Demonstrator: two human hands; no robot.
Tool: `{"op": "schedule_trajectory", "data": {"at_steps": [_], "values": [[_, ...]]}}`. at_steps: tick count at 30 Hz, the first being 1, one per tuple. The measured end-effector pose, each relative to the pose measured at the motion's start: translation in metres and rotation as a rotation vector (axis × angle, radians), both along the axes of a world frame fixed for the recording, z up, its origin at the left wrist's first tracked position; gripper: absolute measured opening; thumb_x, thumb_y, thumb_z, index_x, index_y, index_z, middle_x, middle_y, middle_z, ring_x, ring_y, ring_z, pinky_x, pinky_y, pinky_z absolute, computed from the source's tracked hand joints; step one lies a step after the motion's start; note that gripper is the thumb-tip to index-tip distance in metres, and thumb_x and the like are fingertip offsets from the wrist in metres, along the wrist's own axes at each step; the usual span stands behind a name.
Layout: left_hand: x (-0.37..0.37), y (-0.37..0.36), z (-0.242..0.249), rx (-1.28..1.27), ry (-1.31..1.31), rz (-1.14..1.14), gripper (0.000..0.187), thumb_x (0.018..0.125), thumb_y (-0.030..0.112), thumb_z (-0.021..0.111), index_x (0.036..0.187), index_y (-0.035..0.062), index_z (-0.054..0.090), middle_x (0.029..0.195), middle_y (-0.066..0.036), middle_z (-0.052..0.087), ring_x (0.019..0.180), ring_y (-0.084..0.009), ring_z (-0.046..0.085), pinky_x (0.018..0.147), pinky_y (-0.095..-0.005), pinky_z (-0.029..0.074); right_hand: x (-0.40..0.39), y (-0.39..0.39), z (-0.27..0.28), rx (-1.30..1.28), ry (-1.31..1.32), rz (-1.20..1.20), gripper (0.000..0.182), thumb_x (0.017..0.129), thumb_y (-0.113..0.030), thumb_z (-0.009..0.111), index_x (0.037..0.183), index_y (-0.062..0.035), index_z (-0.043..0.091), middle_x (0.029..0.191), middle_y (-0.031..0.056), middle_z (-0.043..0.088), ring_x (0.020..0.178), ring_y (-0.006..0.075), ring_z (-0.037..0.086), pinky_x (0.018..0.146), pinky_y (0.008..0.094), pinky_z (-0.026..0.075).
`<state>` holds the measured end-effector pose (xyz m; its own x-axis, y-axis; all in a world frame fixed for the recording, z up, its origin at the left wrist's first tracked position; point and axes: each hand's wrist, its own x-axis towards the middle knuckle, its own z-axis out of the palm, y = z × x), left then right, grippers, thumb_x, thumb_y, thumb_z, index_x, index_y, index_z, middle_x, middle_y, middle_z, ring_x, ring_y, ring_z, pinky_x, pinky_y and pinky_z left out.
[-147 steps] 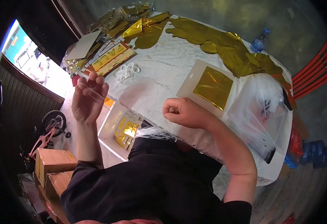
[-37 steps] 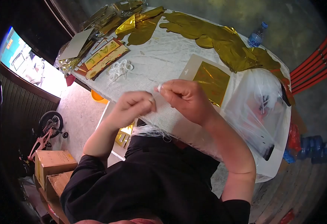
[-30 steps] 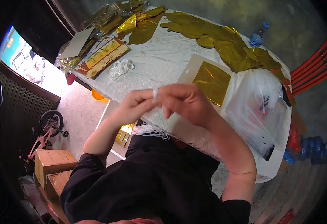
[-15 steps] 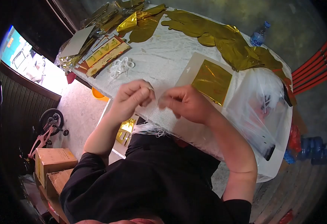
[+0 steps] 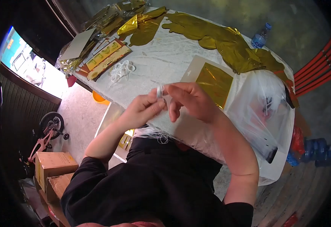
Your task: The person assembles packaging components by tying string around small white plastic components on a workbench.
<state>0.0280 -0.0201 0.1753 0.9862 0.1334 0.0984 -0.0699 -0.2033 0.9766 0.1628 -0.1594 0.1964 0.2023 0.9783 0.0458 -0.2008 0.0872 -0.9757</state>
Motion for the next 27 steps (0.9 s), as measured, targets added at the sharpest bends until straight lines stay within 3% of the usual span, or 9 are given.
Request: {"op": "schedule_trajectory", "data": {"at_steps": [4, 6, 9, 13, 16, 18, 19, 24, 27], "values": [[-0.002, -0.001, 0.001, 0.106, -0.116, 0.012, 0.019, 0.088, 0.015, 0.046, 0.081, 0.0008, 0.056, 0.066, 0.002, 0.050, 0.059, -0.0057, 0.043, 0.055, -0.0204, 0.036, 0.004, 0.003, -0.010, -0.074, -0.229, -0.065, 0.036, 0.092, -0.028, 0.038, 0.099, 0.0030, 0.056, 0.061, 0.0075, 0.057, 0.048, 0.0124, 0.055, 0.047, 0.0238, 0.045], [-0.001, 0.003, 0.008, 0.014, -0.151, 0.160, 0.018, 0.088, 0.015, 0.047, 0.081, 0.0009, 0.056, 0.066, 0.002, 0.050, 0.060, -0.0054, 0.044, 0.056, -0.0196, 0.036, 0.007, 0.001, -0.014, -0.194, -0.177, 0.006, 0.035, 0.091, -0.029, 0.041, 0.096, 0.0011, 0.059, 0.061, 0.0055, 0.057, 0.048, 0.0094, 0.053, 0.046, 0.0211, 0.042], [0.003, 0.008, 0.001, -0.113, -0.100, 0.147, 0.019, 0.089, 0.016, 0.047, 0.083, 0.0008, 0.056, 0.068, 0.001, 0.051, 0.062, -0.0050, 0.046, 0.057, -0.0190, 0.038, 0.001, 0.001, -0.005, -0.064, 0.107, 0.101, 0.035, 0.091, -0.029, 0.041, 0.096, 0.0009, 0.059, 0.068, 0.0059, 0.059, 0.048, 0.0095, 0.053, 0.045, 0.0207, 0.040], [0.003, 0.002, -0.012, -0.092, 0.006, 0.058, 0.018, 0.088, 0.016, 0.048, 0.083, 0.0002, 0.056, 0.064, 0.002, 0.048, 0.060, -0.0046, 0.044, 0.054, -0.0197, 0.036, 0.000, 0.002, -0.007, -0.038, 0.097, 0.037, 0.032, 0.091, -0.025, 0.042, 0.098, 0.0008, 0.058, 0.076, 0.0058, 0.061, 0.048, 0.0090, 0.052, 0.045, 0.0204, 0.040], [0.003, -0.005, -0.011, -0.092, 0.020, 0.049, 0.017, 0.087, 0.015, 0.050, 0.082, 0.0002, 0.057, 0.060, 0.003, 0.045, 0.057, -0.0037, 0.041, 0.050, -0.0205, 0.035, -0.003, 0.007, -0.013, -0.018, -0.136, -0.076, 0.028, 0.090, -0.017, 0.040, 0.102, 0.0013, 0.058, 0.069, 0.0055, 0.059, 0.047, 0.0090, 0.052, 0.046, 0.0206, 0.042], [0.004, -0.005, -0.012, 0.078, -0.105, 0.226, 0.013, 0.082, 0.012, 0.054, 0.076, 0.0012, 0.058, 0.055, 0.000, 0.045, 0.049, -0.0078, 0.044, 0.046, -0.0237, 0.036, -0.008, 0.008, -0.018, -0.015, -0.208, -0.166, 0.022, 0.084, -0.007, 0.049, 0.101, 0.0020, 0.058, 0.074, 0.0039, 0.060, 0.049, 0.0058, 0.051, 0.045, 0.0198, 0.042], [0.004, -0.005, -0.010, 0.078, -0.104, 0.226, 0.013, 0.082, 0.012, 0.054, 0.076, 0.0012, 0.058, 0.055, 0.000, 0.045, 0.049, -0.0078, 0.044, 0.046, -0.0237, 0.036, -0.010, 0.007, -0.017, -0.015, -0.207, -0.166, 0.022, 0.084, -0.007, 0.049, 0.101, 0.0020, 0.058, 0.074, 0.0039, 0.060, 0.049, 0.0058, 0.051, 0.045, 0.0198, 0.042], [0.004, 0.001, -0.006, 0.650, -0.281, 0.272, 0.006, 0.072, 0.003, 0.055, 0.068, 0.0000, 0.058, 0.059, -0.007, 0.052, 0.049, -0.0115, 0.049, 0.046, -0.0247, 0.039, -0.013, 0.005, -0.016, -0.178, -0.380, -0.198, 0.018, 0.080, -0.004, 0.053, 0.094, 0.0045, 0.059, 0.070, 0.0023, 0.060, 0.049, 0.0042, 0.049, 0.044, 0.0194, 0.041], [0.003, 0.002, -0.006, 0.598, -0.220, 0.263, 0.008, 0.076, 0.005, 0.055, 0.070, -0.0002, 0.057, 0.061, -0.006, 0.053, 0.054, -0.0095, 0.051, 0.050, -0.0247, 0.040, -0.007, 0.007, -0.021, -0.151, -0.260, -0.148, 0.013, 0.080, -0.005, 0.054, 0.088, 0.0039, 0.059, 0.071, 0.0032, 0.061, 0.048, 0.0048, 0.050, 0.043, 0.0192, 0.040]]}}
